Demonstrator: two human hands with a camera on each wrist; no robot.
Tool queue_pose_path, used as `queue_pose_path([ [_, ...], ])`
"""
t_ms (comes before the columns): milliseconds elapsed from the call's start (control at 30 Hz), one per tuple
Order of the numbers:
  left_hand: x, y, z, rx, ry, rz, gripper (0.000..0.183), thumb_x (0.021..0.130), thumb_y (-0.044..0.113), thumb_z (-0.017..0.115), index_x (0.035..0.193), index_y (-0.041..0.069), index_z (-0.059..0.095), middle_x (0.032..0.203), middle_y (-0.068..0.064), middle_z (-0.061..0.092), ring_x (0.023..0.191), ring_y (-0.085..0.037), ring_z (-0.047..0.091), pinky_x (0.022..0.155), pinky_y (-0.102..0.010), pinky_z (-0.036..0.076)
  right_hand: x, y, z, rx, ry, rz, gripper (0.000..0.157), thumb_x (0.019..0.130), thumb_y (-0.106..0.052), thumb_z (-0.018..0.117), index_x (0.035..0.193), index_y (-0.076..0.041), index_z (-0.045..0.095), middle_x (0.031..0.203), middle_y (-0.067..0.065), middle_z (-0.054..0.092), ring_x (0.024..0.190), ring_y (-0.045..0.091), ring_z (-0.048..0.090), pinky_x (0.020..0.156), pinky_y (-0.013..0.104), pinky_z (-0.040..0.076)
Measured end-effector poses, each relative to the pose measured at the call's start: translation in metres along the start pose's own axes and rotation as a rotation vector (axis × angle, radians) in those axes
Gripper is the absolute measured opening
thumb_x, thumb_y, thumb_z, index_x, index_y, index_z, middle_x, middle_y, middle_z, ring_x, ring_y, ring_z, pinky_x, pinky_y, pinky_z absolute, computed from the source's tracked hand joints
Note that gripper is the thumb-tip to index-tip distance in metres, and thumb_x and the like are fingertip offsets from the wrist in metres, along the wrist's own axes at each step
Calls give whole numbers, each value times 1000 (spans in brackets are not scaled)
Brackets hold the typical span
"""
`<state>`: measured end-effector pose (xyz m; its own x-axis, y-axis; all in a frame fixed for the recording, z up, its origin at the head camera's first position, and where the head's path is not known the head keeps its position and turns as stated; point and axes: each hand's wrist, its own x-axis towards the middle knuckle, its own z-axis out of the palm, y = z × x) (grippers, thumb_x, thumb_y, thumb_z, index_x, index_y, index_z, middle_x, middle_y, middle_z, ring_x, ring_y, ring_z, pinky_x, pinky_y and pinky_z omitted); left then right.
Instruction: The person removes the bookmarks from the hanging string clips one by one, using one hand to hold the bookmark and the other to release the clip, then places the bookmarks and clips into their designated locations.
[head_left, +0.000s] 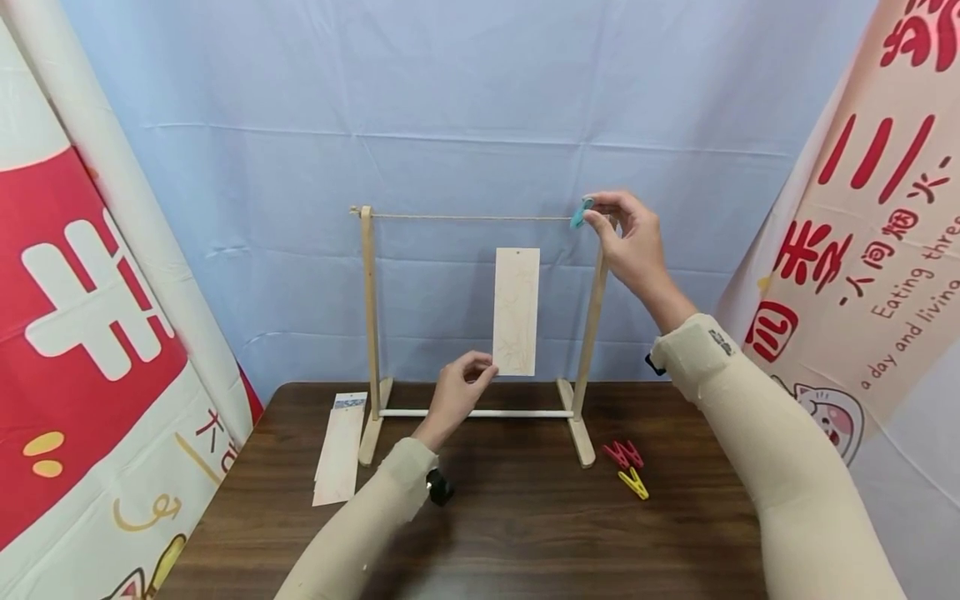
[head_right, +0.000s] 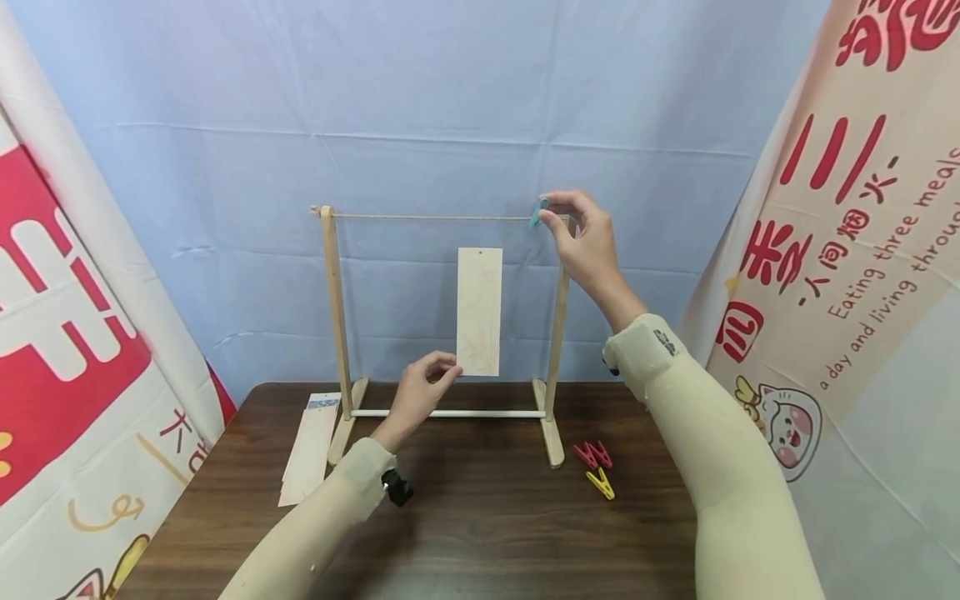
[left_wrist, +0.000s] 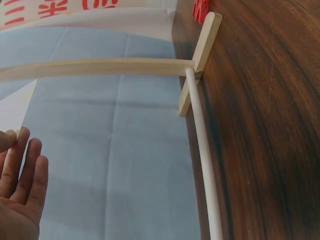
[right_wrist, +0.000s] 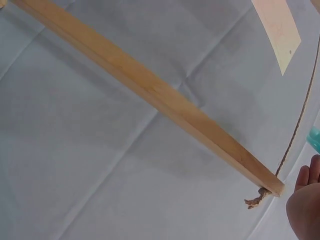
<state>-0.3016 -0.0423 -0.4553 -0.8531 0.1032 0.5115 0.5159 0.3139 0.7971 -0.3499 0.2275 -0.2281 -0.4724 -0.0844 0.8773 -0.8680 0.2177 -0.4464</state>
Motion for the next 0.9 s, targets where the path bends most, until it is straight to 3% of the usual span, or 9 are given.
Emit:
queue_pose_path([
  [100, -1, -3, -3, 10, 4, -1, 12, 101, 16, 78, 111, 9, 78, 97, -2, 81, 92, -17, 75, 87, -33, 59, -5, 0, 1, 10, -1, -16, 23, 98, 15, 69, 120, 18, 66, 112, 24, 69, 99, 8, 65, 90, 21, 49],
  [400, -8, -10, -9, 22, 25, -5, 12, 101, 15, 79, 110, 7, 78, 98, -4, 81, 94, -19, 76, 86, -33, 59, -21, -27, 7, 10, -36, -26, 24, 98, 17, 66, 122, 22, 62, 112, 27, 66, 102, 8, 64, 101, 23, 50],
  [633, -13, -15, -13, 4, 19, -29, 12, 101, 14, 78, 111, 7, 77, 98, -5, 81, 96, -19, 76, 88, -35, 58, -31, -20, 8, 9, -30, -29, 27, 97, 18, 67, 124, 22, 62, 111, 33, 64, 102, 7, 64, 102, 25, 51],
  [800, -17, -19, -15, -7, 40, -4, 10, 100, 11, 78, 108, 5, 77, 95, -6, 81, 94, -22, 77, 88, -42, 60, -41, -18, 9, -16, -25, -15, 28, 97, 16, 67, 125, 20, 63, 112, 34, 65, 102, 6, 65, 101, 25, 51],
  [900, -18, -21, -16, -7, 52, 6, 9, 100, 10, 78, 107, 5, 77, 94, -7, 81, 94, -23, 77, 88, -39, 60, -45, -17, 11, -6, -24, -18, 28, 98, 16, 67, 125, 21, 62, 110, 36, 65, 100, 8, 65, 100, 24, 52],
])
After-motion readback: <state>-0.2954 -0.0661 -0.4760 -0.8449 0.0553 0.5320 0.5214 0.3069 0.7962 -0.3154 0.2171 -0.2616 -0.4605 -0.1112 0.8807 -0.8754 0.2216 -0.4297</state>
